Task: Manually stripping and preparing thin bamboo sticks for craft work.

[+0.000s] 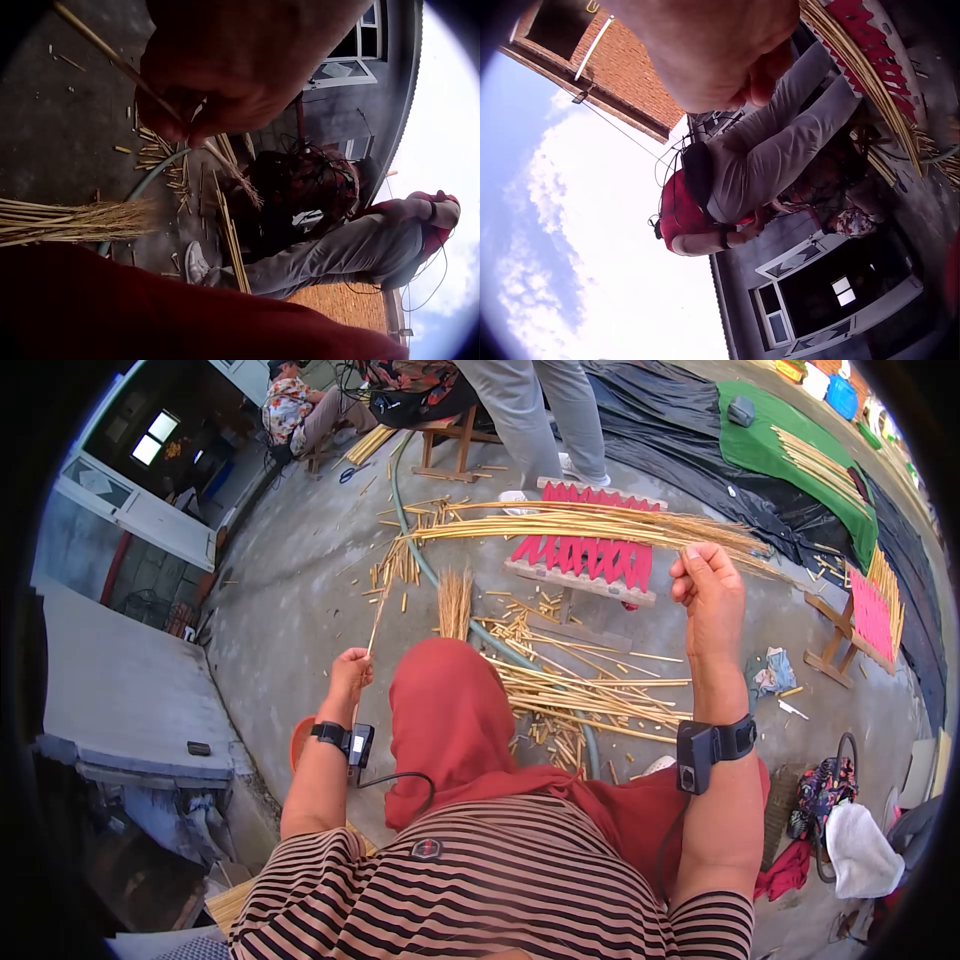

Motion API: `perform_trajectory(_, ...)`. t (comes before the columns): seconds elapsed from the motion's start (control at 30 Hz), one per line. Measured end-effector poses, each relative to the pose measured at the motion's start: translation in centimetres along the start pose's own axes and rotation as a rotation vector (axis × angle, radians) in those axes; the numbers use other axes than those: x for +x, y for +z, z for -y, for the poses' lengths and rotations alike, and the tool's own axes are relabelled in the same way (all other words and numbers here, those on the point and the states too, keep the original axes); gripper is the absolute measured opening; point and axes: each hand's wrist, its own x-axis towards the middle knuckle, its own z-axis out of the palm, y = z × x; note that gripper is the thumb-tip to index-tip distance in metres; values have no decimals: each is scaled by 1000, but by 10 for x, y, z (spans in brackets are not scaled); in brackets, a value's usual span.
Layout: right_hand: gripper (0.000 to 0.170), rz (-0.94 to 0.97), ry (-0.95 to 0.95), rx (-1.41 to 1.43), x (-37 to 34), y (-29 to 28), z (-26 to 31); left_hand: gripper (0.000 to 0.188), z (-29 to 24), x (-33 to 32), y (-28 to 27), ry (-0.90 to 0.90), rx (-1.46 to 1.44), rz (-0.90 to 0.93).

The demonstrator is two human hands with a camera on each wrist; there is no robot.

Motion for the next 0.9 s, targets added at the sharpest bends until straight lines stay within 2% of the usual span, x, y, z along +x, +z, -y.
perform_trajectory(0.13, 10, 38, 25, -107, -4, 1, -7, 5, 129, 25, 1, -280, -58, 28)
perform_trajectory(0.27, 10, 36, 59, -234, -6, 2, -17, 9, 181, 30, 23, -402, -71, -24)
perform_trajectory(0.33, 9, 40, 86, -286, -8, 2, -19, 9, 211, 47, 37, -195, 210, 57)
perform_trajectory(0.37, 9, 46, 95, -299, -9, 4, -21, 8, 219, 55, 44, -193, 195, 21)
perform_trajectory(0.57, 9, 68, 138, -370, -8, 11, -34, 8, 172, 70, 92, -237, 129, -50)
perform_trajectory(0.7, 10, 81, 159, -396, -7, 17, -41, 3, 181, 103, 112, -219, 192, -30)
perform_trajectory(0.8, 10, 95, 189, -417, -8, 18, -45, 11, 217, 134, 125, -112, 421, 19)
perform_trajectory(0.9, 10, 98, 210, -448, -8, 18, -46, 16, 193, 120, 135, 18, 847, -42)
